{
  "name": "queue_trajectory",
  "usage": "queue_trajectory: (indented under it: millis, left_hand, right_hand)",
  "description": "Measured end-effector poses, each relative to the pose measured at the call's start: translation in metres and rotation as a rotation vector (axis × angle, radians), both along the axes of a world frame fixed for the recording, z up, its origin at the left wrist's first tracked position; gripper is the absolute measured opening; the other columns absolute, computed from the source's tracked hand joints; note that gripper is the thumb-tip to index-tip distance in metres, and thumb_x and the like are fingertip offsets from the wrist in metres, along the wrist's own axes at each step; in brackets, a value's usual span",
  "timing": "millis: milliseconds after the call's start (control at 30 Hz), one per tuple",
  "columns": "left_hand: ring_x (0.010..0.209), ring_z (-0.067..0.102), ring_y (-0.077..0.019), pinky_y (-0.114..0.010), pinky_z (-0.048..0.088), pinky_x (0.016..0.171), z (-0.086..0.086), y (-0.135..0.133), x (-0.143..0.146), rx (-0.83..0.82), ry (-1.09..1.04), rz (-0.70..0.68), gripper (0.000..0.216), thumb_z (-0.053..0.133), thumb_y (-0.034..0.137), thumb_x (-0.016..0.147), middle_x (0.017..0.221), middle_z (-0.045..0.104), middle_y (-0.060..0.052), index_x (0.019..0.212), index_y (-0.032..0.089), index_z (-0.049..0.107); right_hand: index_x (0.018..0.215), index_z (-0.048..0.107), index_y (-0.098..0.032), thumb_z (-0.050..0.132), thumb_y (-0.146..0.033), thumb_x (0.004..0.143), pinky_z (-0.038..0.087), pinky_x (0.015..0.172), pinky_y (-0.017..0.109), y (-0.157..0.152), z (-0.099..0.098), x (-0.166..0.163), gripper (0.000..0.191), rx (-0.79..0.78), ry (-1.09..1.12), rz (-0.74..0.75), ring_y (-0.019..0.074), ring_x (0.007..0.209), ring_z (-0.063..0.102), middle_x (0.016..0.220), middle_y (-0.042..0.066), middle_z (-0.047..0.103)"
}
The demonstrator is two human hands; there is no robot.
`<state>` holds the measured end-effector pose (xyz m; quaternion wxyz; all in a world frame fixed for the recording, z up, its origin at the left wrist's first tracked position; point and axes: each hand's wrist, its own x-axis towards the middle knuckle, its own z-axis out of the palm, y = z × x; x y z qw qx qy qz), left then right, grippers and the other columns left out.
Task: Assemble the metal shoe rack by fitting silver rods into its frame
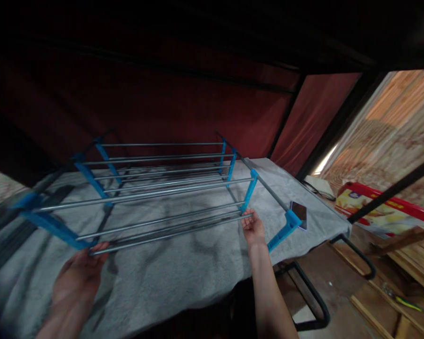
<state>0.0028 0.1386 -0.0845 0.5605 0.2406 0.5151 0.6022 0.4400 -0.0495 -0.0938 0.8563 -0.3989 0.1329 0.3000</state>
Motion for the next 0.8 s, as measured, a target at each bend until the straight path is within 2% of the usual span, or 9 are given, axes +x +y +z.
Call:
queue_trajectory:
  millis: [100,200,300,433,700,800]
  left_hand:
    - [0.076,0.073,-0.0124,-0.023,0.061,0.076,0.007,-0.006,0.005,-0.056,-0.041,0.047,0.016,0.057,0.009,0.091,0.076,0.071,0.0,0.08,0.02,0.059]
    - [0.072,0.072,-0.0117,-0.019,0.058,0.068,0.01,-0.009,0.008,-0.028,-0.01,0.079,0.014,0.061,0.009,0.09,0.074,0.07,0.002,0.082,0.02,0.058]
    - [0.07,0.071,-0.0123,-0.019,0.056,0.063,0.013,-0.012,0.009,-0.046,-0.014,0.111,0.012,0.059,0.009,0.091,0.074,0.07,0.001,0.084,0.019,0.061]
    - [0.071,0.071,-0.0137,-0.022,0.057,0.064,0.015,-0.014,0.01,-0.068,-0.044,0.129,0.018,0.051,0.007,0.093,0.076,0.07,-0.001,0.088,0.018,0.064]
    - [0.074,0.07,-0.0138,-0.022,0.054,0.067,0.0,-0.006,0.004,-0.057,-0.03,0.134,0.013,0.061,0.007,0.089,0.076,0.07,0.0,0.089,0.019,0.059]
    - [0.069,0.066,-0.0112,-0.021,0.053,0.067,-0.005,-0.002,0.0,-0.074,-0.034,0.15,0.012,0.065,0.008,0.089,0.075,0.069,0.002,0.089,0.019,0.061]
  right_hand:
    - [0.082,0.065,-0.022,0.051,-0.011,0.101,0.059,0.056,0.02,-0.002,-0.001,0.003,0.026,-0.014,0.028,-0.003,0.0103,0.056,0.07,0.068,-0.003,0.073]
    - [0.08,0.065,-0.021,0.052,-0.014,0.104,0.058,0.055,0.019,-0.002,0.0,0.004,0.028,-0.034,0.054,0.003,0.0091,0.054,0.068,0.065,-0.004,0.071]
    - [0.078,0.064,-0.02,0.053,-0.016,0.105,0.055,0.054,0.017,-0.003,0.002,0.003,0.029,-0.063,0.074,0.01,0.0077,0.051,0.065,0.062,-0.004,0.069]
    - [0.079,0.063,-0.02,0.053,-0.014,0.103,0.053,0.052,0.017,-0.003,0.0,0.002,0.027,-0.089,0.06,0.029,0.0072,0.049,0.063,0.063,-0.004,0.069]
    - [0.08,0.064,-0.021,0.053,-0.011,0.098,0.053,0.053,0.017,-0.002,-0.007,0.005,0.023,-0.076,0.033,0.023,0.0075,0.053,0.066,0.067,-0.004,0.071]
    - [0.08,0.065,-0.022,0.051,-0.009,0.095,0.055,0.054,0.019,-0.003,-0.008,0.007,0.024,-0.085,0.059,0.025,0.0089,0.055,0.068,0.068,-0.003,0.073]
